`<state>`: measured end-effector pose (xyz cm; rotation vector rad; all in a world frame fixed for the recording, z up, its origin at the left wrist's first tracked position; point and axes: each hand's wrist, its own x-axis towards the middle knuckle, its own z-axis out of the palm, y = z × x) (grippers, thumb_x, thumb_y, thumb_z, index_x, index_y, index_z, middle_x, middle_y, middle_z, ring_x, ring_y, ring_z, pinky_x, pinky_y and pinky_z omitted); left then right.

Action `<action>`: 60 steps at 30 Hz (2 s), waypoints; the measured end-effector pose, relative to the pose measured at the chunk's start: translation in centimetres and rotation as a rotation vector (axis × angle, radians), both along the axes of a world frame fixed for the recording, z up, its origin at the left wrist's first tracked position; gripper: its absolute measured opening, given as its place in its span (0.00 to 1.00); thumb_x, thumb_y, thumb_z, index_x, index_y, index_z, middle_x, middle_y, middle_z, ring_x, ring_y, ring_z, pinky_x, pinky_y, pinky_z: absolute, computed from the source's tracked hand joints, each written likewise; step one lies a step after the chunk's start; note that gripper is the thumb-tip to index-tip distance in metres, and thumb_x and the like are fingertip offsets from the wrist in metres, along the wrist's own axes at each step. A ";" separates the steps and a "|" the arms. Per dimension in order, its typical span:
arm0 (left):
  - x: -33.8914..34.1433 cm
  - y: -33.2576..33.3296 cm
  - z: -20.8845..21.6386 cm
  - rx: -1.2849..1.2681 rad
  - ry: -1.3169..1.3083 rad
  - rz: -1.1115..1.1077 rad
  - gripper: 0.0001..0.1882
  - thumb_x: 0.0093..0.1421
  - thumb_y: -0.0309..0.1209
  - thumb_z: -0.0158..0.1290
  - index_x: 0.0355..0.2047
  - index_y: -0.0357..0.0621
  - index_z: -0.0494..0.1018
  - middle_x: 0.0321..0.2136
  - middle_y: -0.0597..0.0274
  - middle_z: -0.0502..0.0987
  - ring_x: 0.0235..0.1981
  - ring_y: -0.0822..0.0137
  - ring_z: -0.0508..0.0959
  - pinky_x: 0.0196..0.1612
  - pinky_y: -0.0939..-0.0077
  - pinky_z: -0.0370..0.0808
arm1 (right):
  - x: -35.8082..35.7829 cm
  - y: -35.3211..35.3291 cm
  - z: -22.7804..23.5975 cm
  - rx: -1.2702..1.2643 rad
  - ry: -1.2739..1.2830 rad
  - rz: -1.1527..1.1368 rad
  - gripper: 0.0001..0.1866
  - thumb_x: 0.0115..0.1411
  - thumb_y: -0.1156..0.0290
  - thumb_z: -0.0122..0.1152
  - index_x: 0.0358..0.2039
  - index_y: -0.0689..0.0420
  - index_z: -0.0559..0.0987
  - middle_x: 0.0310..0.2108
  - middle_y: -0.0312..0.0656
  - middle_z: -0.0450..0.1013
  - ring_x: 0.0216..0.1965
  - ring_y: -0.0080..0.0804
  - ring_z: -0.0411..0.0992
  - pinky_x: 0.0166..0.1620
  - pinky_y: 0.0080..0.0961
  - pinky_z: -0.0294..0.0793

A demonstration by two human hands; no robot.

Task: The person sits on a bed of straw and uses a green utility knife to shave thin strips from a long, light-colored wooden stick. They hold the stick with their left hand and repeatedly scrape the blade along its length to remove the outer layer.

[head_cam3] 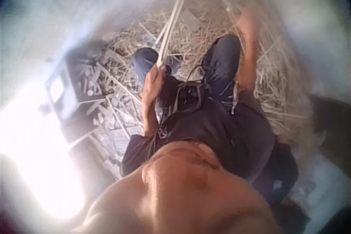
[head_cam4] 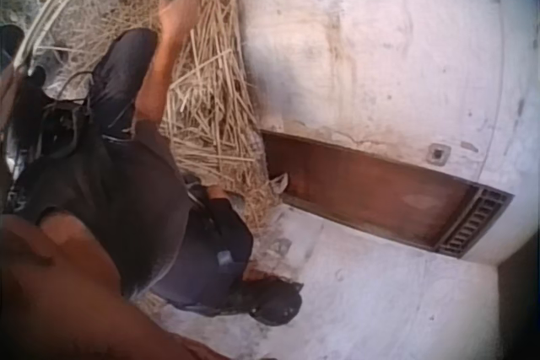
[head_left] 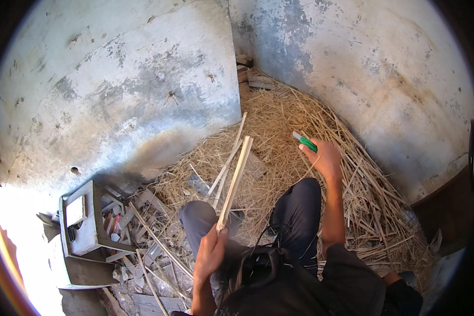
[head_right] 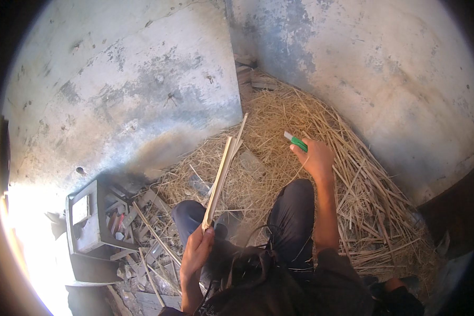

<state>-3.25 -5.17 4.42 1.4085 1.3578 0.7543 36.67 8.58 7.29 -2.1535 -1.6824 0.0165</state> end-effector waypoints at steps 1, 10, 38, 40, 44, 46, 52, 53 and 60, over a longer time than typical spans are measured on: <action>0.3 0.2 -0.1 0.013 -0.002 -0.013 0.13 0.76 0.33 0.48 0.47 0.34 0.72 0.24 0.53 0.72 0.28 0.65 0.71 0.36 0.62 0.71 | -0.2 0.1 -0.4 0.070 0.038 -0.028 0.25 0.68 0.41 0.62 0.41 0.52 0.87 0.18 0.42 0.72 0.22 0.43 0.74 0.28 0.42 0.68; 2.2 1.6 1.7 0.062 -0.023 -0.080 0.12 0.76 0.33 0.48 0.45 0.33 0.72 0.25 0.51 0.73 0.28 0.62 0.69 0.37 0.62 0.71 | -6.0 -1.8 0.2 0.475 0.422 0.208 0.24 0.72 0.47 0.60 0.50 0.56 0.83 0.32 0.45 0.83 0.29 0.38 0.82 0.32 0.31 0.79; 4.3 2.3 3.5 0.085 -0.143 -0.054 0.13 0.77 0.33 0.46 0.42 0.33 0.72 0.22 0.53 0.72 0.25 0.66 0.69 0.33 0.62 0.70 | -12.7 -5.7 0.8 0.610 0.168 0.782 0.20 0.59 0.46 0.75 0.36 0.51 0.88 0.26 0.33 0.82 0.21 0.31 0.78 0.25 0.29 0.74; 4.5 2.3 3.7 0.079 -0.146 -0.046 0.14 0.77 0.33 0.46 0.41 0.33 0.72 0.22 0.54 0.71 0.26 0.68 0.68 0.33 0.62 0.70 | -12.5 -5.8 0.8 0.620 0.134 0.776 0.20 0.58 0.46 0.75 0.36 0.50 0.88 0.25 0.32 0.81 0.20 0.30 0.77 0.24 0.29 0.72; 4.3 1.9 3.3 0.047 -0.155 -0.038 0.14 0.77 0.34 0.46 0.40 0.32 0.72 0.22 0.56 0.70 0.27 0.69 0.67 0.33 0.62 0.69 | -12.2 -6.0 0.7 0.598 0.063 0.769 0.20 0.58 0.44 0.75 0.36 0.49 0.88 0.23 0.30 0.80 0.20 0.28 0.76 0.24 0.27 0.70; 4.1 1.7 2.6 0.032 -0.188 -0.048 0.15 0.78 0.36 0.46 0.40 0.35 0.72 0.23 0.63 0.69 0.27 0.74 0.65 0.32 0.68 0.66 | -12.3 -5.8 0.3 0.621 0.065 0.779 0.20 0.58 0.44 0.75 0.35 0.49 0.88 0.22 0.30 0.79 0.19 0.27 0.76 0.24 0.25 0.69; 4.1 1.1 2.4 0.032 -0.221 -0.049 0.14 0.78 0.36 0.46 0.39 0.38 0.71 0.24 0.70 0.67 0.26 0.77 0.64 0.30 0.74 0.64 | -12.2 -6.0 0.6 0.624 0.017 0.777 0.20 0.58 0.43 0.74 0.33 0.48 0.88 0.24 0.30 0.81 0.19 0.25 0.76 0.23 0.25 0.69; 4.1 1.0 2.8 0.030 -0.202 -0.037 0.14 0.77 0.35 0.46 0.40 0.35 0.72 0.23 0.63 0.69 0.27 0.74 0.66 0.32 0.69 0.67 | -12.1 -5.9 0.6 0.627 0.006 0.776 0.20 0.59 0.43 0.74 0.33 0.48 0.88 0.24 0.31 0.82 0.19 0.24 0.76 0.23 0.25 0.68; 3.3 -1.6 0.8 -0.109 -0.055 -0.081 0.13 0.75 0.33 0.48 0.41 0.31 0.72 0.23 0.53 0.72 0.28 0.68 0.70 0.35 0.63 0.71 | -8.1 -2.9 0.5 0.658 0.155 0.460 0.18 0.63 0.50 0.73 0.38 0.53 0.87 0.27 0.38 0.83 0.23 0.34 0.81 0.26 0.30 0.77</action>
